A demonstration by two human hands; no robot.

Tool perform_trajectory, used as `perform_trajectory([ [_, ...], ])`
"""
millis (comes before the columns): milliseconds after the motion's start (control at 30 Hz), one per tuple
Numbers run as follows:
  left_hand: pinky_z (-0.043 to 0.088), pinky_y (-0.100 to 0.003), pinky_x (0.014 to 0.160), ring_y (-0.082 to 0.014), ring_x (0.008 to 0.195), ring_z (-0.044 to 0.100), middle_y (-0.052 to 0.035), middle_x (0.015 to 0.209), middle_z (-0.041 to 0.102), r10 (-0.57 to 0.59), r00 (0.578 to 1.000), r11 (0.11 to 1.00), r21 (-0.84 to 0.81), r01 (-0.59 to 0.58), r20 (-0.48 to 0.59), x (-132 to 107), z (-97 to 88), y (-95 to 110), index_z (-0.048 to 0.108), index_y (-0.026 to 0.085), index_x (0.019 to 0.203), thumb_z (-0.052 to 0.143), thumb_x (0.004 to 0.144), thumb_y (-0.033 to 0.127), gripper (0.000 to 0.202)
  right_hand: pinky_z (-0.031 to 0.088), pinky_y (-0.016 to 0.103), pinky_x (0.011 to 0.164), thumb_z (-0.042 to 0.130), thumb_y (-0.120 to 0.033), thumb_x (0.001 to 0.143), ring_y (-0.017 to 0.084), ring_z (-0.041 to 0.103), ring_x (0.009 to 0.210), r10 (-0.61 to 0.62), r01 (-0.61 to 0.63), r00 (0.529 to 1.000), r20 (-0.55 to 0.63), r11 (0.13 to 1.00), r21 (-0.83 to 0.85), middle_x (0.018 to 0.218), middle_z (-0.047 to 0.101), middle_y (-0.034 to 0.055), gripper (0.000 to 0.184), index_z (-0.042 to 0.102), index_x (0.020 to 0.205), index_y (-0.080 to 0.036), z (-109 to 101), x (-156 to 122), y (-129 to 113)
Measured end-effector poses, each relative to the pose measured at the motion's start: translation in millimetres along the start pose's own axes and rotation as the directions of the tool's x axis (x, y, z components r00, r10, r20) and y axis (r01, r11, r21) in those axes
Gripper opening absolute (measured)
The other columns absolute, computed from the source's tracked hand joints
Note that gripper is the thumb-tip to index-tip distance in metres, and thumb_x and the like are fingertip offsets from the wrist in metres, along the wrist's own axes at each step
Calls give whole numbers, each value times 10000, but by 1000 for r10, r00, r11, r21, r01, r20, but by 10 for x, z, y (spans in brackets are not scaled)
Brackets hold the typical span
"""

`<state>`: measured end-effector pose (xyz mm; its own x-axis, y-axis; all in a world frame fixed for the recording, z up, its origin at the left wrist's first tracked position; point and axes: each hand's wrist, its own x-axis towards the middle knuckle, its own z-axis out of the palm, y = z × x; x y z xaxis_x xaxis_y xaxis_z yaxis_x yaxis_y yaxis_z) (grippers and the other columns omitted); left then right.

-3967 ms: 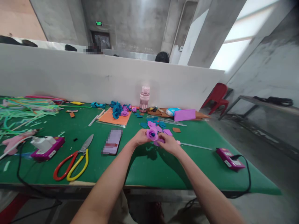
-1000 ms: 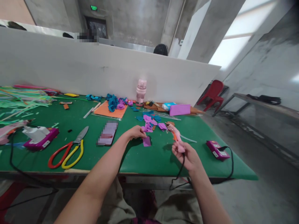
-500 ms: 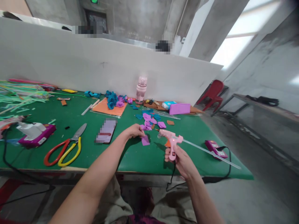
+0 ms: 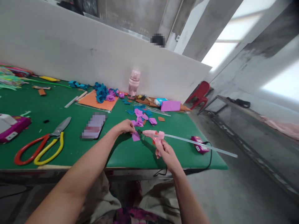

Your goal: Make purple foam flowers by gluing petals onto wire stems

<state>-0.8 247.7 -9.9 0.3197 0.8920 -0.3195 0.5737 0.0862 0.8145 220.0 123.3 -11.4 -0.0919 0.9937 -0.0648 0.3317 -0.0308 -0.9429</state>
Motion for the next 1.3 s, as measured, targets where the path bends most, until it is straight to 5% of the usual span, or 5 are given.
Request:
perform_trajectory([
  [333, 191, -205, 335, -47, 326, 290, 30, 374, 492, 49, 999, 998, 27, -49, 7, 51, 22, -42, 592, 140, 453, 736, 532, 273, 211, 352, 198, 421, 429, -475, 857, 83, 423, 431, 3, 9, 995, 100, 994, -112, 676, 607, -1, 385, 507, 1068, -162, 2, 4, -67],
  [733, 181, -206, 338, -44, 324, 289, 25, 376, 502, 45, 999, 999, -16, -46, -3, 32, 25, -26, 589, 136, 441, 755, 499, 275, 225, 393, 226, 516, 399, -395, 885, 96, 476, 474, -109, 150, 984, 140, 933, -327, 817, 644, 41, 299, 580, 956, -168, 40, 69, -73],
  [1300, 175, -208, 349, -35, 318, 278, 31, 378, 497, 55, 998, 998, -33, -55, 6, 4, 22, -4, 605, 128, 466, 757, 498, 285, 221, 394, 232, 551, 399, -388, 886, 153, 550, 600, -150, 193, 979, 137, 902, -386, 606, 538, 4, 271, 563, 810, -187, 54, 85, -76],
])
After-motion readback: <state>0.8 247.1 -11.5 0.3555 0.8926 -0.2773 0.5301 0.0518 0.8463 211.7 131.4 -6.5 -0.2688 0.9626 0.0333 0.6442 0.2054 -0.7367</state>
